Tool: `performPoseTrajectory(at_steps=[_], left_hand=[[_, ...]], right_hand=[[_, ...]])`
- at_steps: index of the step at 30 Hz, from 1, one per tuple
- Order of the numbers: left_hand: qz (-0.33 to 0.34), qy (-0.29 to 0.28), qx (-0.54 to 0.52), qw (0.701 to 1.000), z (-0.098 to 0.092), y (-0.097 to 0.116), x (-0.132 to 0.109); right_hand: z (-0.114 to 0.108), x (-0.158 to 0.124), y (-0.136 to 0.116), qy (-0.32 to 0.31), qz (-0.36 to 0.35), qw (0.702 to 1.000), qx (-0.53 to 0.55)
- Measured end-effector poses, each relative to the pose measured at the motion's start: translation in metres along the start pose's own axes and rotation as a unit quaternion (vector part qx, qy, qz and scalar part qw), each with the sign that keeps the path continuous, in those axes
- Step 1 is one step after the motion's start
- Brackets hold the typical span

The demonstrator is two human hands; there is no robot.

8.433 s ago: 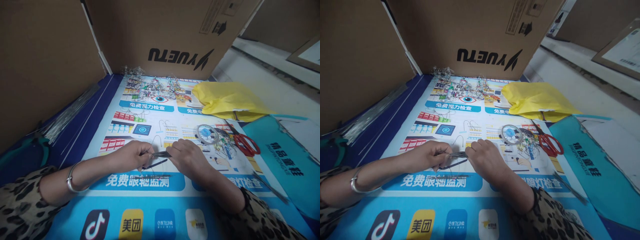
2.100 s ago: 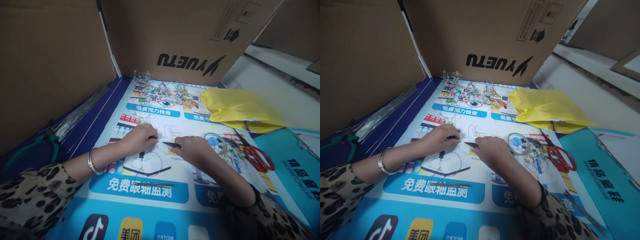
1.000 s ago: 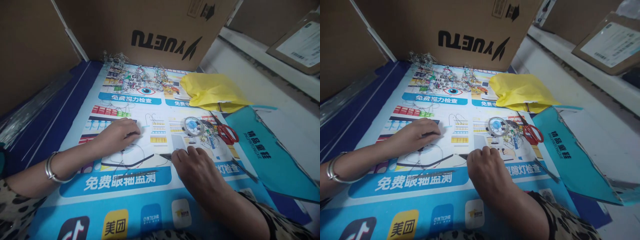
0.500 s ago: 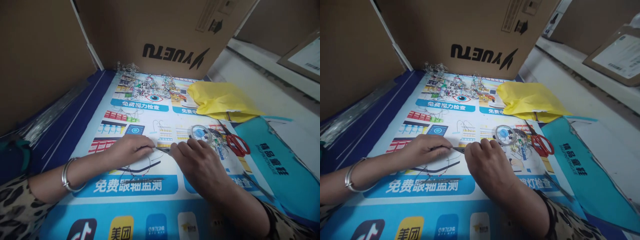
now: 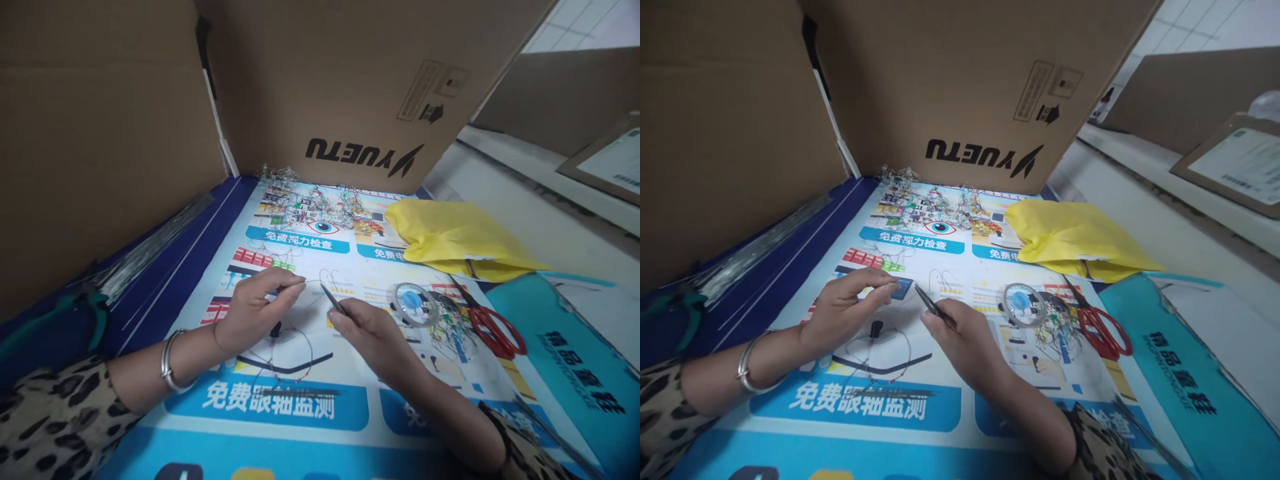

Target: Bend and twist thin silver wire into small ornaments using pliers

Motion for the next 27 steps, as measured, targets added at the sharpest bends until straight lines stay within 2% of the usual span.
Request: performPoseTrajectory(at_steps=[9,15,21,27], left_hand=[[0.030,-0.026,-0.001,0.999,0.004,0.002,-0.002],[0.097,-0.009,0.026,0.995,0.003,0.004,0.000],[0.178,-0.049,0.116,0.976,0.000,0.004,0.000],[0.168,-0.023,0.124,0.978,0.001,0.003,0.001]], right_hand=[[0.011,0.001,-0.015,-0.003,0.005,0.995,0.102],[0.012,-0.007,-0.018,-0.013,0.012,0.991,0.129],[0.013,-0.007,-0.017,-0.014,-0.007,0.990,0.142],[0.015,-0.006,-0.014,-0.051,-0.014,0.973,0.226]])
Point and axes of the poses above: each hand's wrist, its own x-axis towards the middle knuckle, its own z-axis out of the palm, y = z × x, the point moved 1 cm from there along x, towards the middle knuckle, and after that the axes turned 13 degrees about -x, right-handed, at the moved point
